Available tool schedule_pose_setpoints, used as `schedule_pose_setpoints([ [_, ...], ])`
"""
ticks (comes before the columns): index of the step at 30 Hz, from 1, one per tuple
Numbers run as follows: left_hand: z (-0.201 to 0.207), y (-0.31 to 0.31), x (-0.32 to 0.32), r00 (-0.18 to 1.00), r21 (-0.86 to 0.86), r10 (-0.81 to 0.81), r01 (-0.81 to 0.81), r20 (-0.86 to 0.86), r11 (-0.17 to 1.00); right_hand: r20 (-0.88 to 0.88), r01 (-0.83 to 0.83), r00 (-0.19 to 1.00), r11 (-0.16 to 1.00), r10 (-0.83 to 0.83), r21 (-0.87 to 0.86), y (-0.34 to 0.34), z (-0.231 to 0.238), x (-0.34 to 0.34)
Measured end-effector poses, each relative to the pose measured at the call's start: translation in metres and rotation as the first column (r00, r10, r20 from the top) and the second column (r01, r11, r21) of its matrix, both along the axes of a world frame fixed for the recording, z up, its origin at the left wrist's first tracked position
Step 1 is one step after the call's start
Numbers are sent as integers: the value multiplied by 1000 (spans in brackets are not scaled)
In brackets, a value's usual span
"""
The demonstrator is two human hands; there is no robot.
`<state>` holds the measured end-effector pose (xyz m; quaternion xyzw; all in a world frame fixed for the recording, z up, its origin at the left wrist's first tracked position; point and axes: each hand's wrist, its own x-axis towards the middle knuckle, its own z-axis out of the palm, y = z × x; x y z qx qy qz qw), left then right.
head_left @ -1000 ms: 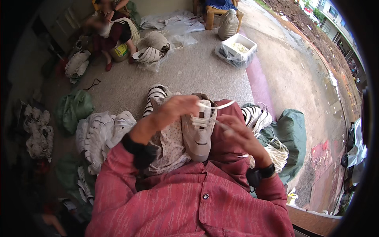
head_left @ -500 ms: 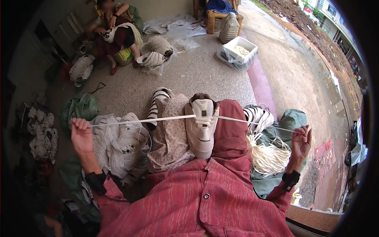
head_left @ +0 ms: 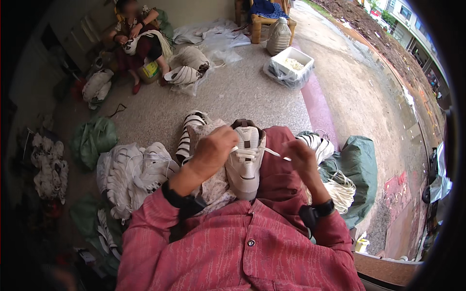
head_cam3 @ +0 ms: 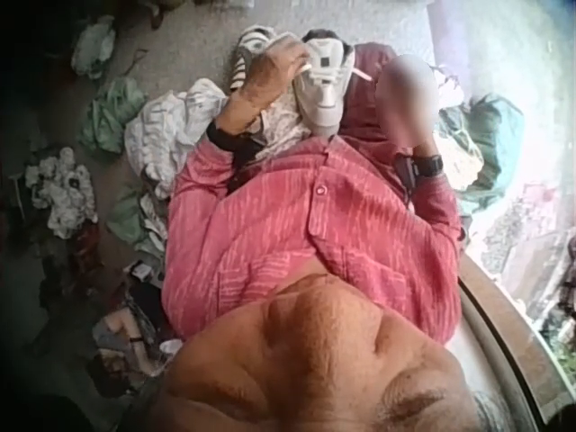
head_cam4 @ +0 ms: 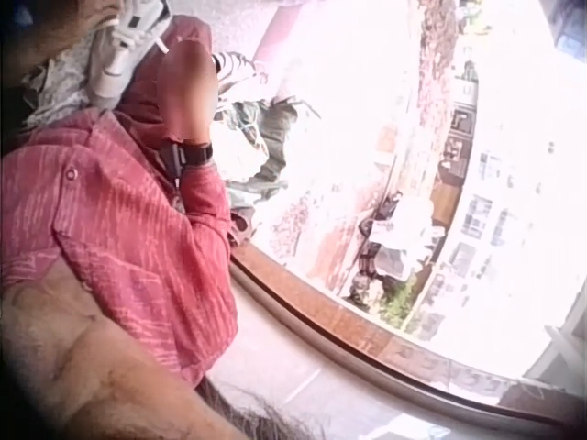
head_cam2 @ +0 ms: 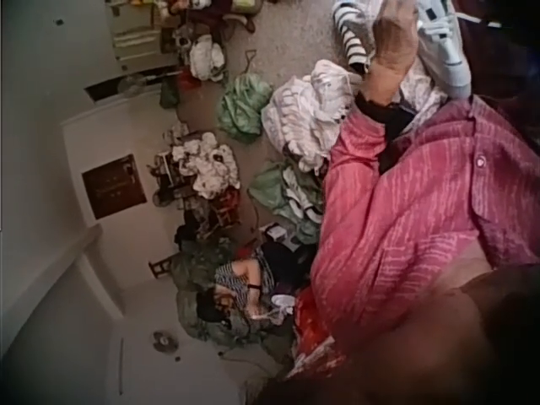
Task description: Insert and thread laces into the eyelets of a shoe upper.
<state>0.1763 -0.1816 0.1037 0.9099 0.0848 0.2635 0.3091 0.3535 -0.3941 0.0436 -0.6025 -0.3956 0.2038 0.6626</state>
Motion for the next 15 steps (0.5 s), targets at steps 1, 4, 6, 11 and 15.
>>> schedule_pose_setpoints([
  [1, -4, -2, 9, 997, 234, -60, 44, 58, 971, 172, 51, 984, 997, -41, -56, 13, -2, -7],
  [4, -12, -6, 19, 994, 329, 50, -17, -93, 944, 397, 99, 917, 987, -41, -127, 39, -5, -18],
  [6, -15, -6, 22, 992, 355, 57, -13, -113, 935, 467, 117, 884, 977, -19, -181, 49, -1, -21],
  [11, -18, -3, 34, 950, 476, 121, 33, -288, 879, 815, 271, 579, 938, 22, -218, 66, 10, -24],
  [15, -25, 3, 36, 935, 292, 129, -28, -331, 956, 864, 155, 480, 955, 150, -251, 74, 12, -16],
])
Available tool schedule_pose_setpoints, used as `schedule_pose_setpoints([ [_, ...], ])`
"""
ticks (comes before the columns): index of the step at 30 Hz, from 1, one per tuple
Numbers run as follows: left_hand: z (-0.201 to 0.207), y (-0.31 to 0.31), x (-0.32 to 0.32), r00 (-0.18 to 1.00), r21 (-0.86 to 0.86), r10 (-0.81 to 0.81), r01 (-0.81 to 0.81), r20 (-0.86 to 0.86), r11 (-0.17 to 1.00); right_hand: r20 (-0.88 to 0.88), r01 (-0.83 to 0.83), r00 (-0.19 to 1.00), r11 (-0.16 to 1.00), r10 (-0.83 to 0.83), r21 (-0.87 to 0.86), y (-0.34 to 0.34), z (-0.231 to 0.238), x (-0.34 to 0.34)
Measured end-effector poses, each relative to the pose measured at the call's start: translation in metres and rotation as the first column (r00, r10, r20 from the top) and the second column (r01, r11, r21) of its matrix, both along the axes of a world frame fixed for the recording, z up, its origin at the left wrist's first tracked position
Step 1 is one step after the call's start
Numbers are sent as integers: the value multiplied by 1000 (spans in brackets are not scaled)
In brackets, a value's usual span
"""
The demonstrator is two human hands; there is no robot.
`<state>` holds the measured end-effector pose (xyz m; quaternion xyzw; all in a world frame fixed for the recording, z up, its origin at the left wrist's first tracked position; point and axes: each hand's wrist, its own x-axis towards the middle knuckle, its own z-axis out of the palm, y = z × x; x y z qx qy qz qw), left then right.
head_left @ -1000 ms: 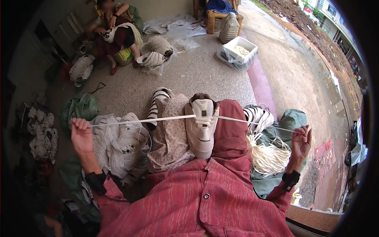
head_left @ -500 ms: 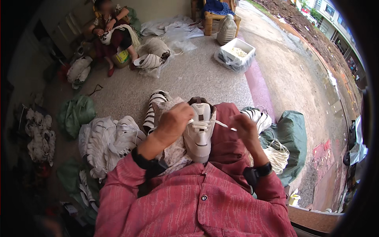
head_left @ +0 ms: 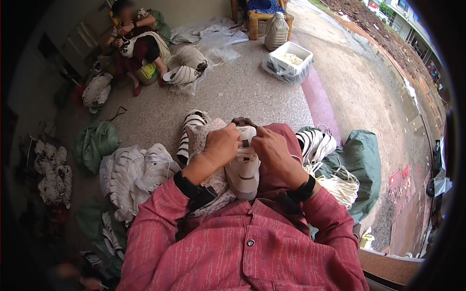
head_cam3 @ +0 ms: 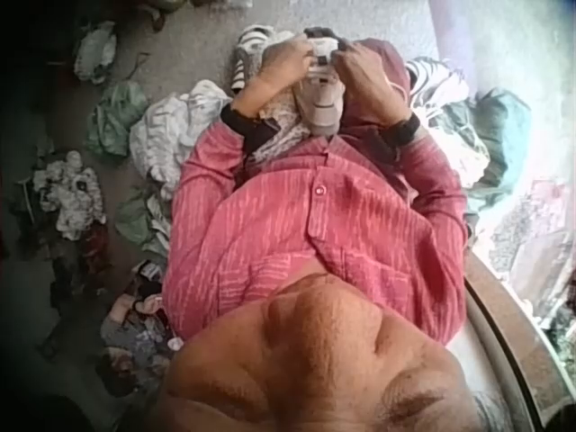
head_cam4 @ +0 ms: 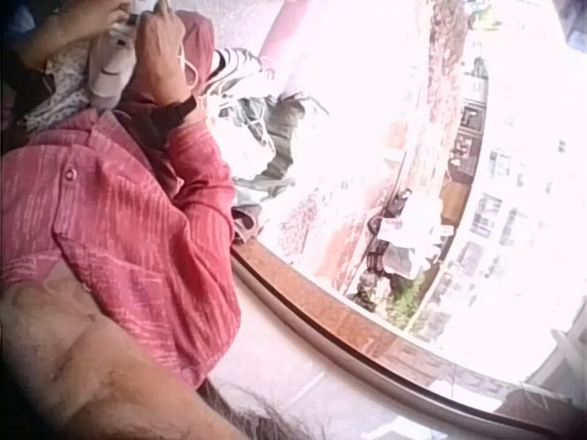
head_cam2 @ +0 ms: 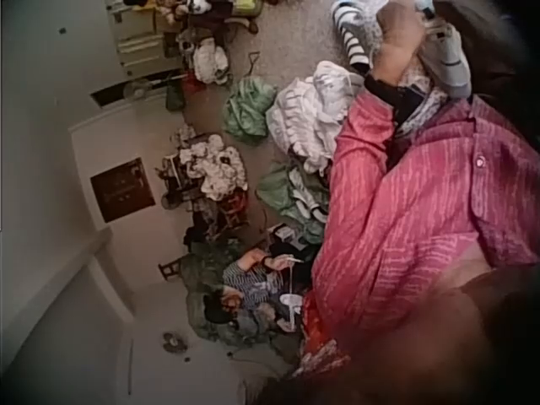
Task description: Insert and thread laces into the eyelets of a shoe upper.
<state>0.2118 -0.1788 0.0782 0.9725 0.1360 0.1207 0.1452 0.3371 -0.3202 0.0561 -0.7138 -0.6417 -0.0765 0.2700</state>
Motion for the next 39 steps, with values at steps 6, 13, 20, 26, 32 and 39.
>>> schedule_pose_setpoints([
  [6, -18, 16, -4, 989, -516, -13, 88, 146, 852, -567, -304, 787, 953, 243, -13, 3, 6, 30],
  [13, -22, 18, -16, 976, -721, -19, 172, 215, 671, -640, -413, 685, 909, 349, 53, 0, 1, 39],
  [20, -20, 9, -8, 969, -672, 100, 81, 226, 736, -475, -397, 795, 916, 377, 61, -1, 3, 37],
  [26, -18, 10, -8, 945, -567, 28, 172, 325, 806, -144, -279, 946, 955, 291, 98, 1, -3, 31],
  [32, -19, 6, -5, 930, -402, -13, 172, 368, 899, -670, 31, 741, 999, -50, -40, 0, -12, 7],
  [39, -9, 13, -17, 918, -313, -32, 167, 395, 935, -629, 47, 774, 997, -75, -61, -4, 0, 12],
])
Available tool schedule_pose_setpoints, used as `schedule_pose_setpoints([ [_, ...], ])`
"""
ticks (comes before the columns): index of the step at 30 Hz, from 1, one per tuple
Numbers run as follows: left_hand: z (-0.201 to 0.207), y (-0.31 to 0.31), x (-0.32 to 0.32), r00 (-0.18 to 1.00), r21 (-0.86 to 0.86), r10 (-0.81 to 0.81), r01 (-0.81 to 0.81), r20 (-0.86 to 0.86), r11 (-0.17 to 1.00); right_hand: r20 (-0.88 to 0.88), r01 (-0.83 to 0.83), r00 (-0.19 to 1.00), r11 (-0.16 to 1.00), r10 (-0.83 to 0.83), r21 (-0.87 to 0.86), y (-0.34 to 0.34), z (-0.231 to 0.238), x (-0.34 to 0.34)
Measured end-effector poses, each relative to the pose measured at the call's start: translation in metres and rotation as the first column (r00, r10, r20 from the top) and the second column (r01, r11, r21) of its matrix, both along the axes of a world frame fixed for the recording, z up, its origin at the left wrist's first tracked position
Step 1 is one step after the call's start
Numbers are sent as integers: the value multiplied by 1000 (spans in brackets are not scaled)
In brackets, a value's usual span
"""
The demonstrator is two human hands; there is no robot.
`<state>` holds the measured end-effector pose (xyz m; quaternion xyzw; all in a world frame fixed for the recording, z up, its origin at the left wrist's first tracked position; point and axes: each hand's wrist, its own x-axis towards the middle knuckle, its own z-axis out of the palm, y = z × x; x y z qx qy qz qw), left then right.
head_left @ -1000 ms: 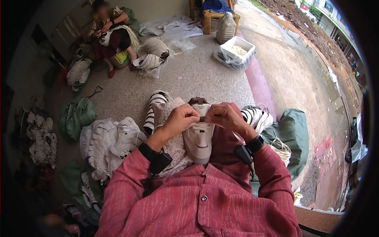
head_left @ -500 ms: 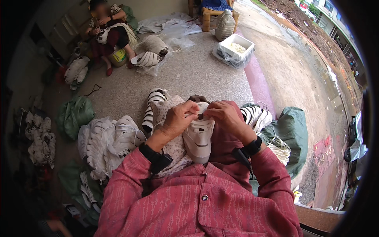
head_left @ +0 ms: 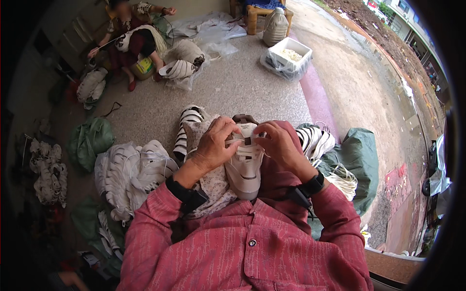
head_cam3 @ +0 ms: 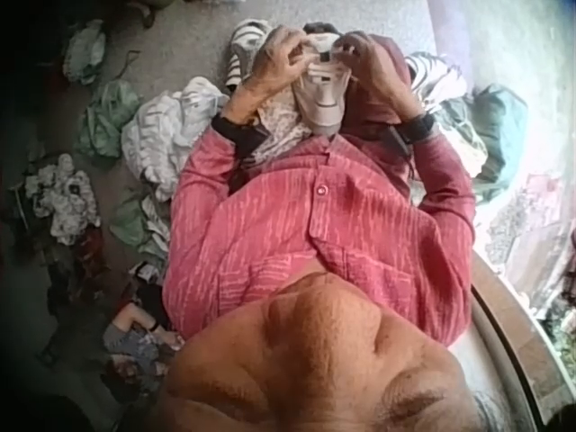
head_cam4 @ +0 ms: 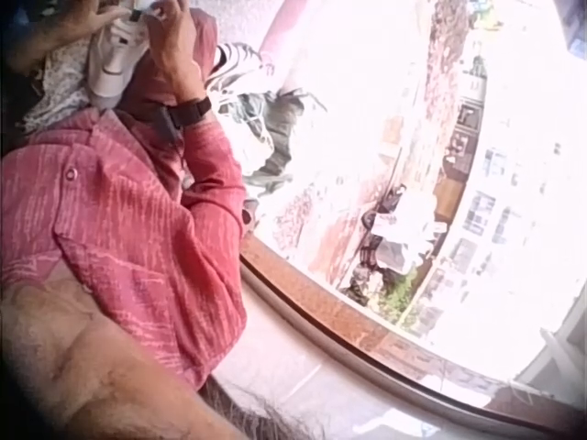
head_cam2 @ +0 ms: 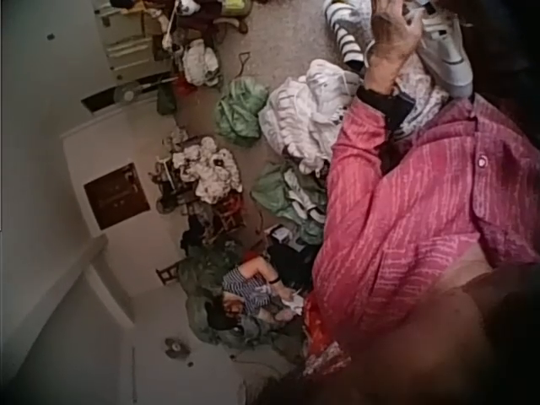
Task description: Insert and thread laces into the eyelets of a shoe upper.
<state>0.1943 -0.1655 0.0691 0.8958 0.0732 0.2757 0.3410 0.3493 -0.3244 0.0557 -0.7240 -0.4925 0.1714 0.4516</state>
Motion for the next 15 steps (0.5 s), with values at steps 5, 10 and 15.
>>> schedule_pose_setpoints([
  [5, 1, 1, 2, 1000, 253, 4, 2, -21, 967, 261, -195, 947, 981, 189, -2, -1, 10, 16],
  [10, -4, 2, 11, 1000, 252, 11, -8, -8, 968, 221, -158, 961, 986, 166, -54, 5, 4, 12],
  [15, -6, 2, 11, 1000, 235, 9, -8, 0, 972, 98, -71, 993, 993, 62, 93, 11, -13, -1],
])
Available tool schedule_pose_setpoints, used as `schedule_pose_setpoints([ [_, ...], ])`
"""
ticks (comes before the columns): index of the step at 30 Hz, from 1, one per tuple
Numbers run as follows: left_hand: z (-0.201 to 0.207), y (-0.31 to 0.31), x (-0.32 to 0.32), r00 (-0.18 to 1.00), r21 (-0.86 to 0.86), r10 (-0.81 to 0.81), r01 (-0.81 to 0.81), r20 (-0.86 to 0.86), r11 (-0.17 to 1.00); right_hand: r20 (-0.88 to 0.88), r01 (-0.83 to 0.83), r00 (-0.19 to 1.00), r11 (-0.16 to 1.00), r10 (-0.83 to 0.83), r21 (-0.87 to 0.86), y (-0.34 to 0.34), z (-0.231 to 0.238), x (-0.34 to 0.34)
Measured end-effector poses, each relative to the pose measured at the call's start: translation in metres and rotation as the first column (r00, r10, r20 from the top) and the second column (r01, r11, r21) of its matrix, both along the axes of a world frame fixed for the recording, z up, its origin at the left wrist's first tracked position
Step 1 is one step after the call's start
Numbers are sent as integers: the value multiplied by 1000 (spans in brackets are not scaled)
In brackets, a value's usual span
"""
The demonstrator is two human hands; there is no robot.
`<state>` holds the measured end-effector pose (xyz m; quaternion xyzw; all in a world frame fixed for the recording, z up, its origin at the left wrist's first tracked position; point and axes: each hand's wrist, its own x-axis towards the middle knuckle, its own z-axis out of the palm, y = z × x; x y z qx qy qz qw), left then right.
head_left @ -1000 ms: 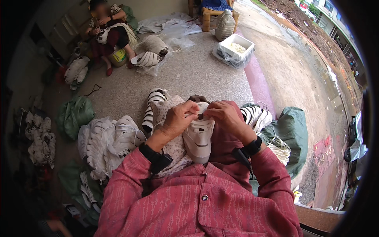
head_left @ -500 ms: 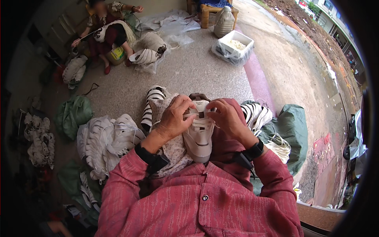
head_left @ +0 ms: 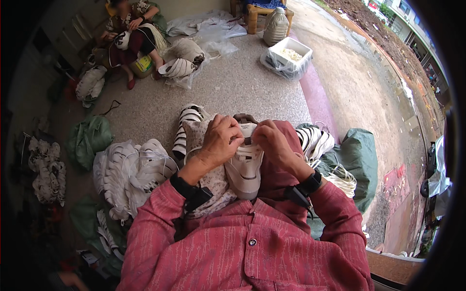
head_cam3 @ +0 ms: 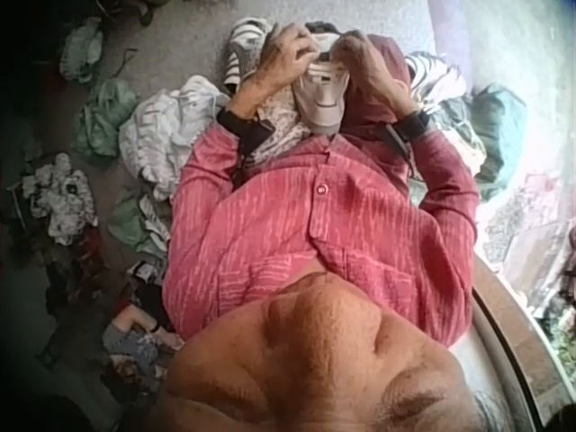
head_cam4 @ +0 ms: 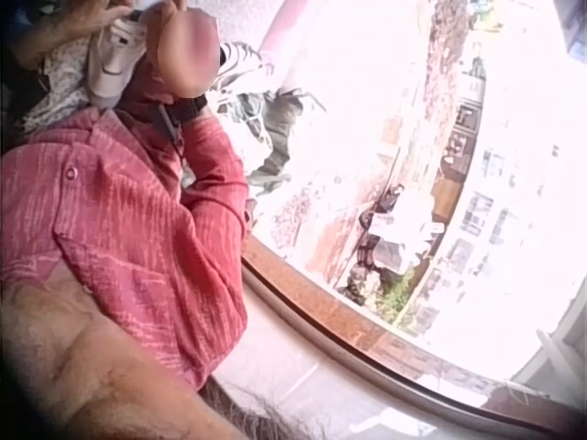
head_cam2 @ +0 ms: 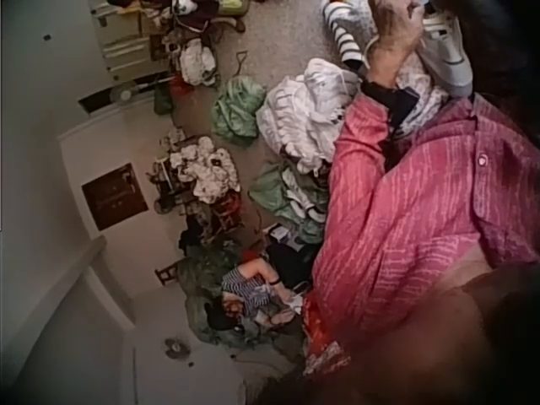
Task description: Insert and thread laces into the eyelets of a shoe upper.
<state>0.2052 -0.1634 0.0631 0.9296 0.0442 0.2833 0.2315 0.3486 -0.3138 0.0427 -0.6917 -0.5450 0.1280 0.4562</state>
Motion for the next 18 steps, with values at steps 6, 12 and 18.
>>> schedule_pose_setpoints([
  [6, 3, 2, -4, 1000, -25, -16, 15, -22, 1000, -53, 7, 999, 998, -4, 62, -12, -4, 2],
  [12, 3, 0, -6, 1000, -24, 19, -19, -2, 1000, 59, 16, 998, 999, -14, -34, -10, 3, 4],
  [18, 3, 0, -6, 1000, -52, -11, 11, -12, 999, 124, -46, 990, 988, 65, -149, -6, 20, 2],
])
